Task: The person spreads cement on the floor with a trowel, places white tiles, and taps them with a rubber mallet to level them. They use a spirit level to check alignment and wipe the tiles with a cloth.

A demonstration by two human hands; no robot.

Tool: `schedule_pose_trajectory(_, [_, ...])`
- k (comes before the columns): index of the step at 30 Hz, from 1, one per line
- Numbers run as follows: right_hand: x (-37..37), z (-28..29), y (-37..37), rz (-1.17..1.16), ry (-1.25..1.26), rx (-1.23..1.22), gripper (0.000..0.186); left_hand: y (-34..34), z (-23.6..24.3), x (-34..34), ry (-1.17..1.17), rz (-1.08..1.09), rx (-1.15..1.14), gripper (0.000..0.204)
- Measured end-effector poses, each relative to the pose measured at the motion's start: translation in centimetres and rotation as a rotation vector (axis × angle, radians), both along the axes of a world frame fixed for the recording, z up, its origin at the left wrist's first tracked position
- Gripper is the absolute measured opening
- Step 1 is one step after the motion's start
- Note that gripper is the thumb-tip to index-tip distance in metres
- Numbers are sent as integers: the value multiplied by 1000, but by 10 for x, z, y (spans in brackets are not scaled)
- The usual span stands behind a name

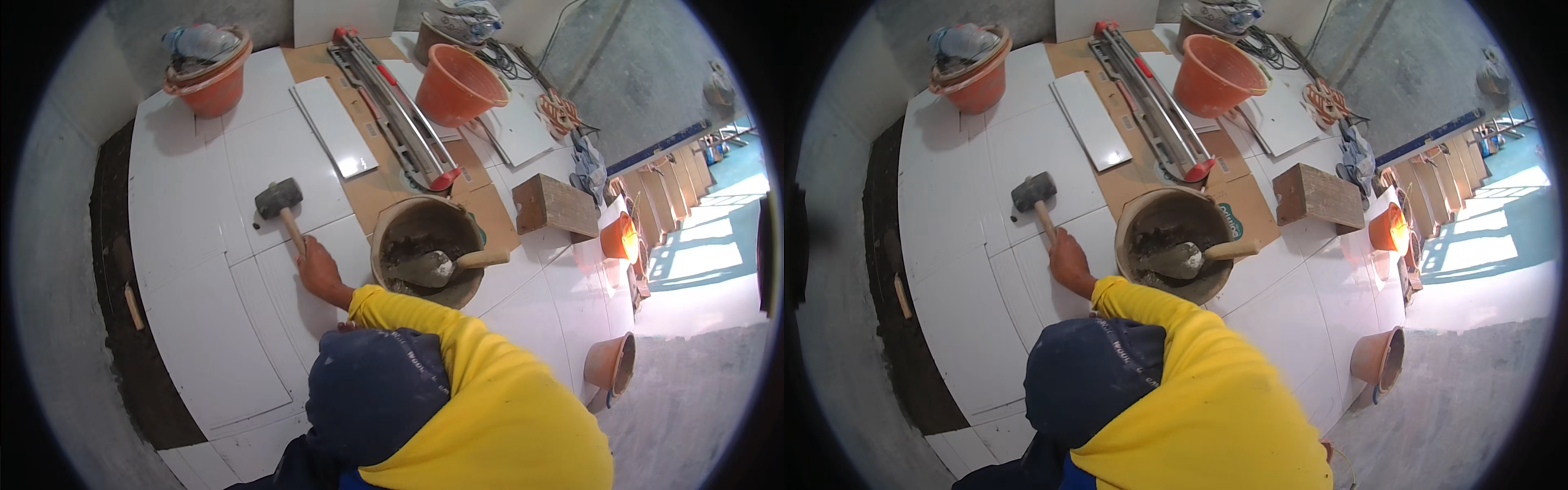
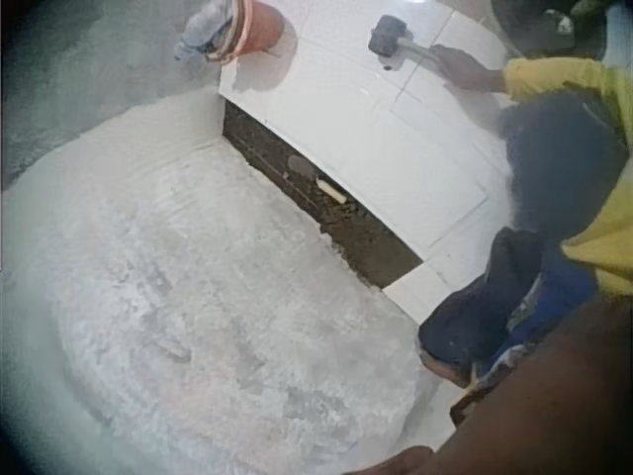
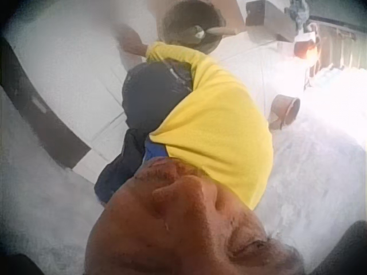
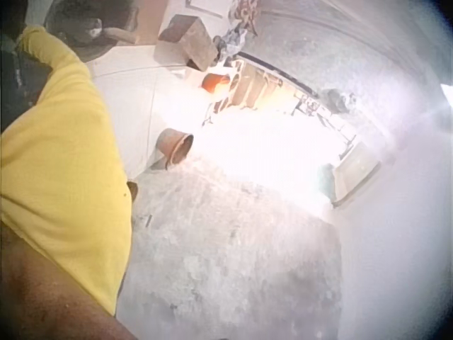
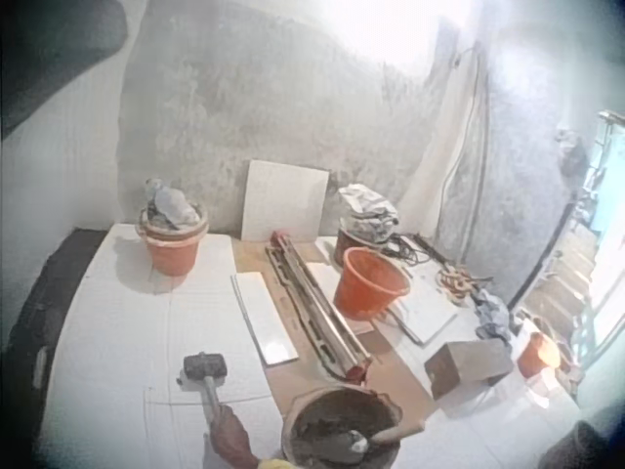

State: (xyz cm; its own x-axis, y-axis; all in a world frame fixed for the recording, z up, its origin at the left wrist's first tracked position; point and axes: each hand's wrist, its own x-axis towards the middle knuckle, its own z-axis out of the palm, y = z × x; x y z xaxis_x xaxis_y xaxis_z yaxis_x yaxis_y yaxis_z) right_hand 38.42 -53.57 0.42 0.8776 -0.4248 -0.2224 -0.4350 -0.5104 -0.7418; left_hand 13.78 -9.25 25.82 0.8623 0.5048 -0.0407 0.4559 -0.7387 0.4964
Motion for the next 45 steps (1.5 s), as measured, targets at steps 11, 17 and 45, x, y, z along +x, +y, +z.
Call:
schedule_pose_trajectory(11, [-58,186,-60,538,-148,1079,60,6,23,48,46,-93,13,57])
schedule_pose_trajectory(17, [-157,196,-97,564,-88,1122,64,31,-7,79,107,-221,44,56])
schedule_pose_trajectory(45, [-194,78,-145,-783,-336,1526,55,8,4,77,200,25,179,49])
